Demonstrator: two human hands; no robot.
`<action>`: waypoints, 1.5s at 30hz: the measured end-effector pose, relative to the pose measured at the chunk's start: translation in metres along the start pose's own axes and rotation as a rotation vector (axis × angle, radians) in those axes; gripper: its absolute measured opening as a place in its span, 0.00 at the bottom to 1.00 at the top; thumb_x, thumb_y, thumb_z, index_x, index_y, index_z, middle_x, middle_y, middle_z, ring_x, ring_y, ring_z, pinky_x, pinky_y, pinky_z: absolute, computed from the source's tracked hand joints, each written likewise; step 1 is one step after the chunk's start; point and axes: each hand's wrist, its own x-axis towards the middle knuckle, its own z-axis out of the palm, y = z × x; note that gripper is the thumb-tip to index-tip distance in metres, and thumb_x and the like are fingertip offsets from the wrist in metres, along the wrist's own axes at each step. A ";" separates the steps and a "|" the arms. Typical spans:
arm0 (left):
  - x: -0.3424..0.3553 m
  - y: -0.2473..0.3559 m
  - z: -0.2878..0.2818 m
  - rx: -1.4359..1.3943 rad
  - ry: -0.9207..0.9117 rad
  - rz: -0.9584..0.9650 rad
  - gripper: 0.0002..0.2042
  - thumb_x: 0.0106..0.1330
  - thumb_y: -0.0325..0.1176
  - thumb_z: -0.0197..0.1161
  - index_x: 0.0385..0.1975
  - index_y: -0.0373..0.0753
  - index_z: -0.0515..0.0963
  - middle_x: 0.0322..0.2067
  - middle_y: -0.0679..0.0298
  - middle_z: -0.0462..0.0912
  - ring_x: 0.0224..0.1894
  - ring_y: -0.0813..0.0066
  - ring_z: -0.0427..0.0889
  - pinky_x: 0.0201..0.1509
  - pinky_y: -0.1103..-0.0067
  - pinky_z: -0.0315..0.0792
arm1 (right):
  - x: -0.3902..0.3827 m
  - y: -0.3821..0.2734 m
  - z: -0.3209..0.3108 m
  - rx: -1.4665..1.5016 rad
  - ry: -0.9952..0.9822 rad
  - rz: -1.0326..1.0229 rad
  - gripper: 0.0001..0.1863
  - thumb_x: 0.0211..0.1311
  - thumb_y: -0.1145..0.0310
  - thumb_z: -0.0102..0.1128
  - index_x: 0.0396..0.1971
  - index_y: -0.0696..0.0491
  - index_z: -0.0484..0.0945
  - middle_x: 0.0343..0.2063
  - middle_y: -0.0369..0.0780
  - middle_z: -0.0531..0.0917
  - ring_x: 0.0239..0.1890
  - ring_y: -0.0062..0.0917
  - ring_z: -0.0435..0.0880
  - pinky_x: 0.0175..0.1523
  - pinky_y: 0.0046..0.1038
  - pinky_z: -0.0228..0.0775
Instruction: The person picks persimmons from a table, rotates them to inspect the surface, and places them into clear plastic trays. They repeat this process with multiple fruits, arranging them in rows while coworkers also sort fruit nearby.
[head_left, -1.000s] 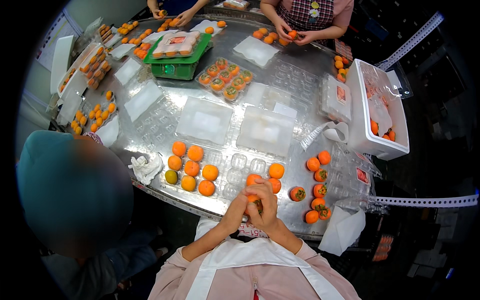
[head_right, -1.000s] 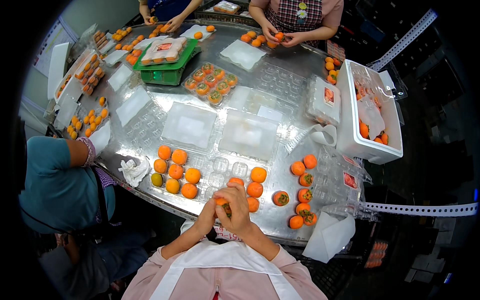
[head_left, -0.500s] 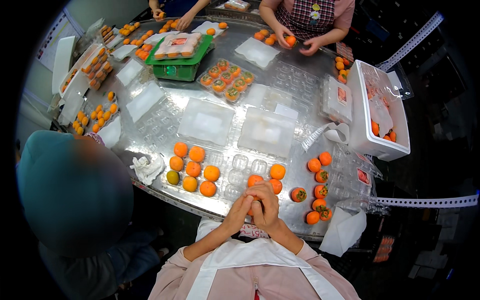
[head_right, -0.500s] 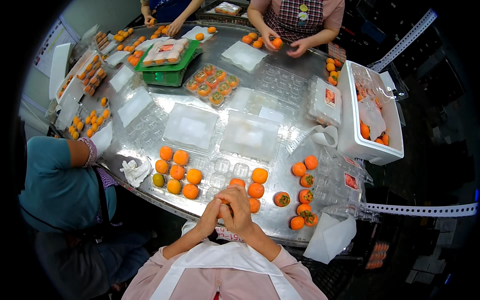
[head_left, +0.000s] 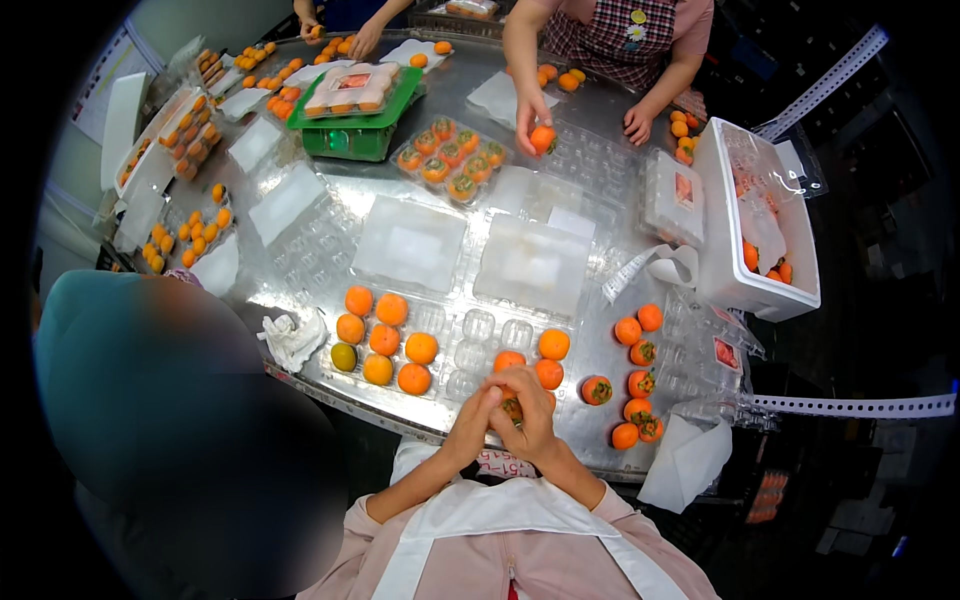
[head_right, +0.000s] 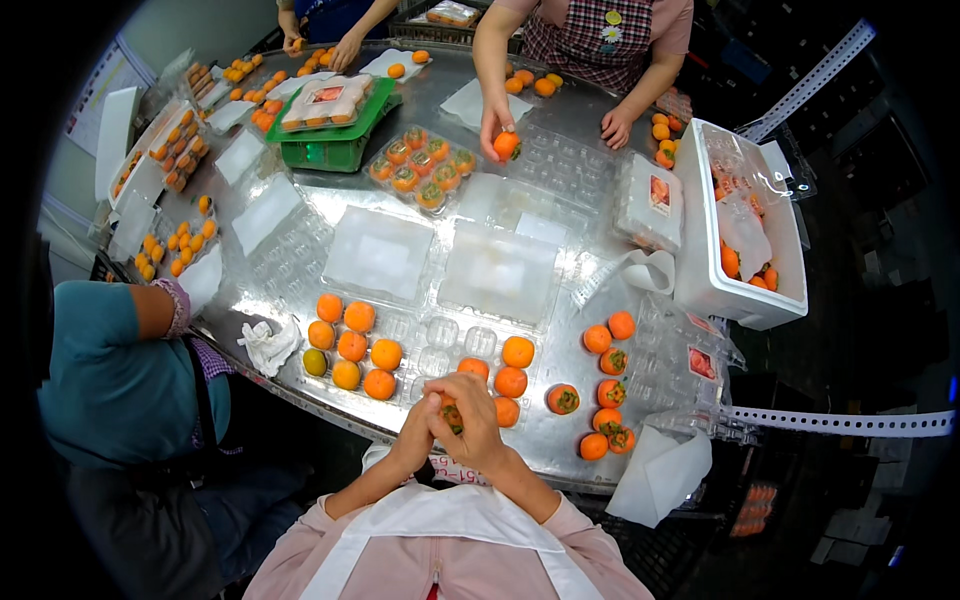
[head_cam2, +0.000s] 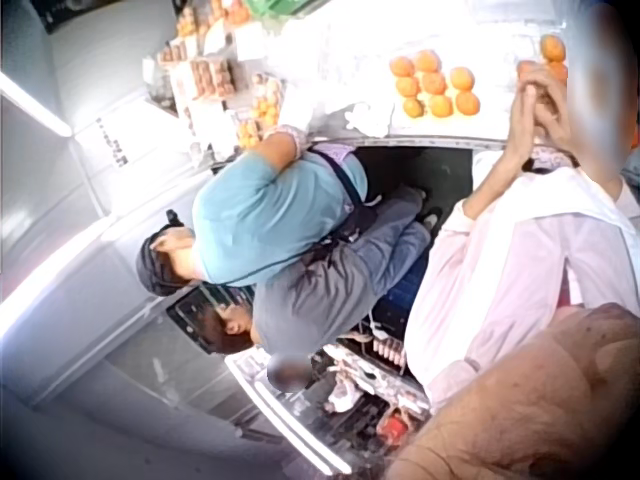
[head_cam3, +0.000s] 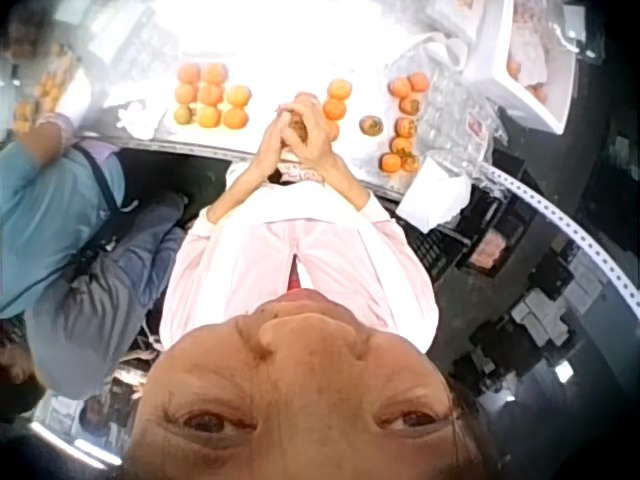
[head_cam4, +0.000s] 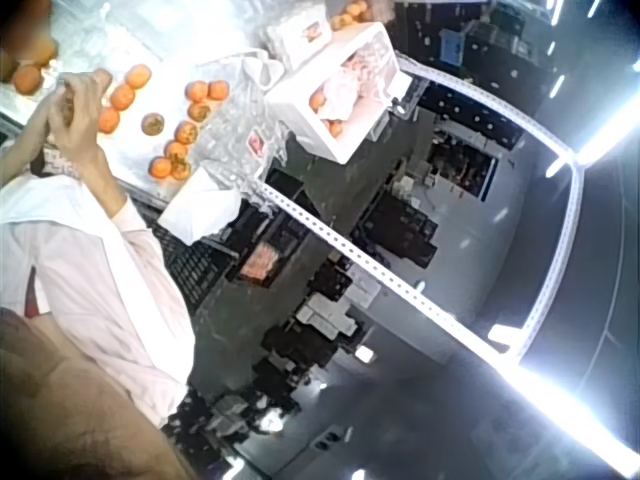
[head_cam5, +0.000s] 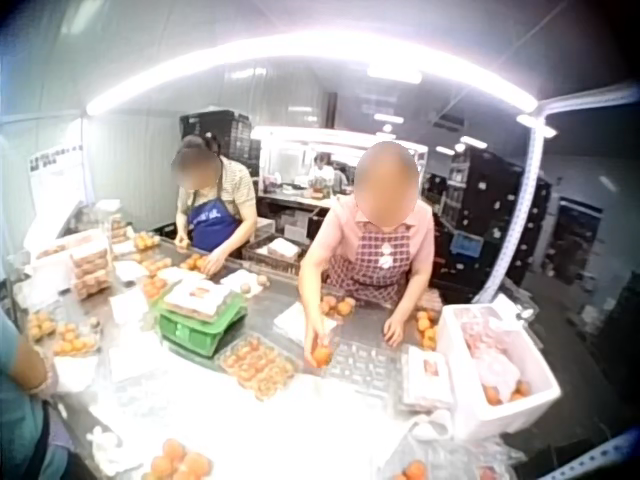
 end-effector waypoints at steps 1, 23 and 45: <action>0.001 0.001 0.001 -0.048 0.010 0.002 0.21 0.72 0.43 0.40 0.53 0.32 0.66 0.48 0.57 0.72 0.51 0.72 0.72 0.55 0.76 0.66 | 0.003 -0.002 -0.001 0.068 -0.018 0.049 0.21 0.51 0.76 0.54 0.49 0.59 0.68 0.44 0.43 0.75 0.44 0.34 0.74 0.52 0.31 0.64; 0.045 0.018 -0.041 -0.493 -0.172 -0.123 0.18 0.67 0.44 0.51 0.37 0.33 0.75 0.35 0.56 0.78 0.39 0.69 0.78 0.41 0.74 0.74 | 0.237 0.195 -0.028 0.042 0.155 0.560 0.46 0.51 0.52 0.67 0.65 0.52 0.52 0.59 0.53 0.62 0.51 0.33 0.74 0.49 0.31 0.70; 0.064 0.070 -0.064 -0.318 0.019 0.086 0.26 0.68 0.48 0.49 0.58 0.35 0.63 0.45 0.56 0.77 0.36 0.72 0.79 0.38 0.78 0.75 | 0.154 0.045 0.008 0.283 -0.143 0.283 0.34 0.45 0.71 0.70 0.55 0.56 0.68 0.48 0.40 0.75 0.50 0.25 0.74 0.55 0.27 0.65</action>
